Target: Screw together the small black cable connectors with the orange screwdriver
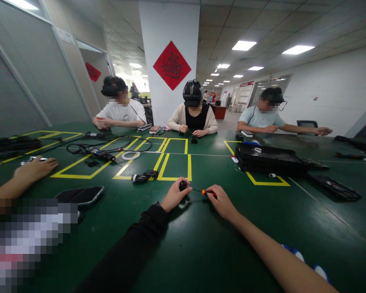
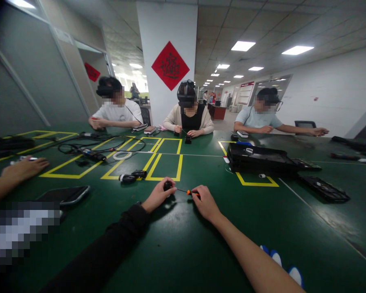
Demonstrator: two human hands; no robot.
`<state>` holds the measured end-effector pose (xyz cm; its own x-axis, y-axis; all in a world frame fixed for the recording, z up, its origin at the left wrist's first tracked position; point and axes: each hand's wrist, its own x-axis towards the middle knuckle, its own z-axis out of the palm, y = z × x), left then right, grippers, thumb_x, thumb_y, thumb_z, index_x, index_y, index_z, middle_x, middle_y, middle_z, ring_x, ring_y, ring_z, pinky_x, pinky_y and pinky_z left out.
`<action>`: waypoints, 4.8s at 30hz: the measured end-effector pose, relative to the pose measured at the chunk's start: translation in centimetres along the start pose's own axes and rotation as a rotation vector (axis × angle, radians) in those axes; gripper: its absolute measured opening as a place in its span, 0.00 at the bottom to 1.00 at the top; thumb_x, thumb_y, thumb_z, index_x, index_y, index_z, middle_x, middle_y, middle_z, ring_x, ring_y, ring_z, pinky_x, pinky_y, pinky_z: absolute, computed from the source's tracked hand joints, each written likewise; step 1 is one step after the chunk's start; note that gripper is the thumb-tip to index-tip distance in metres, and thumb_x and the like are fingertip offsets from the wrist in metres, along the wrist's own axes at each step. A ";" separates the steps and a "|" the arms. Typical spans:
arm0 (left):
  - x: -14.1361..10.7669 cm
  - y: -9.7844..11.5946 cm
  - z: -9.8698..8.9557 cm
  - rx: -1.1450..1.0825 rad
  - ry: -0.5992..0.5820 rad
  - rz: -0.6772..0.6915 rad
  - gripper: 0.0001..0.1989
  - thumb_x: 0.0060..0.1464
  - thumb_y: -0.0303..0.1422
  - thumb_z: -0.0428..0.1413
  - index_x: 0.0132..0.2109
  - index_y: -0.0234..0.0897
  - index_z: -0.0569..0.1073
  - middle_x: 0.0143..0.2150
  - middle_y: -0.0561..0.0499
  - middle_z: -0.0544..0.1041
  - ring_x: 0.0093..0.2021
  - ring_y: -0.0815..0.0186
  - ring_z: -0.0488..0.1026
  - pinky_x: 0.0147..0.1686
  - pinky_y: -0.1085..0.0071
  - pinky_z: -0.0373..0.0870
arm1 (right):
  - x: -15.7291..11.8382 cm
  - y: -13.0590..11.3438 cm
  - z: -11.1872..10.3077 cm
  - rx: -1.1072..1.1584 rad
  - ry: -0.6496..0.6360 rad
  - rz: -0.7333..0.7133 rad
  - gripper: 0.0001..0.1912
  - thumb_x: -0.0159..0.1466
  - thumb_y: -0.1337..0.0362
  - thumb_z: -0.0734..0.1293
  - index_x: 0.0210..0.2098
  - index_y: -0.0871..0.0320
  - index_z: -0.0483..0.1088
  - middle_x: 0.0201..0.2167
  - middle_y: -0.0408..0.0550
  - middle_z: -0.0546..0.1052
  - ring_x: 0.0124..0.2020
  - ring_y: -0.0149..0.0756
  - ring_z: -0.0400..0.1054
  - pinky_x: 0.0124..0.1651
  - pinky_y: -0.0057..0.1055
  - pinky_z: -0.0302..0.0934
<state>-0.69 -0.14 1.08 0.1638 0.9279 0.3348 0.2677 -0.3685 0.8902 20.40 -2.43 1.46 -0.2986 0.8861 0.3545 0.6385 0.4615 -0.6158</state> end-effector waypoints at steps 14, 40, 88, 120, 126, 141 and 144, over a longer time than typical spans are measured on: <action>0.0 -0.4 0.0 -0.001 -0.005 0.014 0.10 0.46 0.35 0.55 0.37 0.36 0.67 0.32 0.54 0.70 0.32 0.69 0.67 0.37 0.71 0.63 | -0.1 -0.1 0.0 0.025 -0.009 -0.013 0.10 0.62 0.64 0.56 0.39 0.56 0.67 0.38 0.48 0.69 0.41 0.35 0.61 0.46 0.34 0.56; -0.1 -0.3 0.1 -0.008 -0.015 0.005 0.11 0.47 0.37 0.54 0.37 0.36 0.66 0.31 0.54 0.69 0.31 0.70 0.66 0.34 0.73 0.63 | -0.1 0.3 0.2 0.030 0.012 -0.066 0.09 0.58 0.66 0.61 0.39 0.57 0.66 0.37 0.47 0.69 0.40 0.34 0.61 0.45 0.33 0.56; -0.1 -0.2 0.1 0.006 -0.014 0.026 0.10 0.46 0.36 0.54 0.37 0.36 0.66 0.32 0.54 0.69 0.32 0.70 0.66 0.35 0.73 0.63 | -0.2 0.1 0.2 -0.004 0.019 -0.068 0.11 0.59 0.65 0.60 0.42 0.57 0.66 0.40 0.48 0.69 0.42 0.36 0.60 0.47 0.35 0.55; -0.3 0.4 0.1 0.004 -0.001 -0.010 0.09 0.46 0.34 0.54 0.36 0.36 0.67 0.32 0.53 0.69 0.33 0.68 0.67 0.35 0.72 0.64 | -0.2 0.2 0.3 0.017 0.015 -0.038 0.12 0.60 0.64 0.60 0.44 0.57 0.65 0.41 0.49 0.69 0.42 0.36 0.61 0.47 0.36 0.56; -0.3 0.4 0.0 0.008 -0.009 -0.010 0.10 0.46 0.35 0.55 0.36 0.37 0.67 0.32 0.54 0.70 0.32 0.69 0.67 0.36 0.72 0.64 | 0.1 0.5 0.4 -0.027 -0.013 -0.060 0.14 0.64 0.64 0.53 0.38 0.57 0.68 0.36 0.48 0.70 0.40 0.35 0.61 0.46 0.35 0.55; -0.2 0.0 -0.1 0.014 -0.024 0.014 0.09 0.47 0.35 0.53 0.36 0.36 0.67 0.31 0.54 0.69 0.32 0.69 0.67 0.36 0.72 0.63 | -0.1 0.5 0.3 0.010 -0.013 -0.049 0.13 0.64 0.65 0.53 0.41 0.57 0.67 0.39 0.48 0.70 0.43 0.35 0.61 0.48 0.34 0.54; -0.1 -0.1 -0.1 0.013 -0.030 0.016 0.09 0.47 0.35 0.53 0.36 0.36 0.66 0.31 0.54 0.69 0.32 0.69 0.67 0.36 0.73 0.63 | 0.0 0.5 0.3 0.007 -0.012 -0.065 0.13 0.63 0.66 0.54 0.40 0.57 0.67 0.38 0.48 0.70 0.42 0.35 0.61 0.48 0.34 0.54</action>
<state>-0.78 -0.15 0.96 0.1965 0.9200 0.3390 0.2769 -0.3837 0.8809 20.51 -2.22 0.94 -0.3479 0.8547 0.3853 0.6125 0.5183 -0.5968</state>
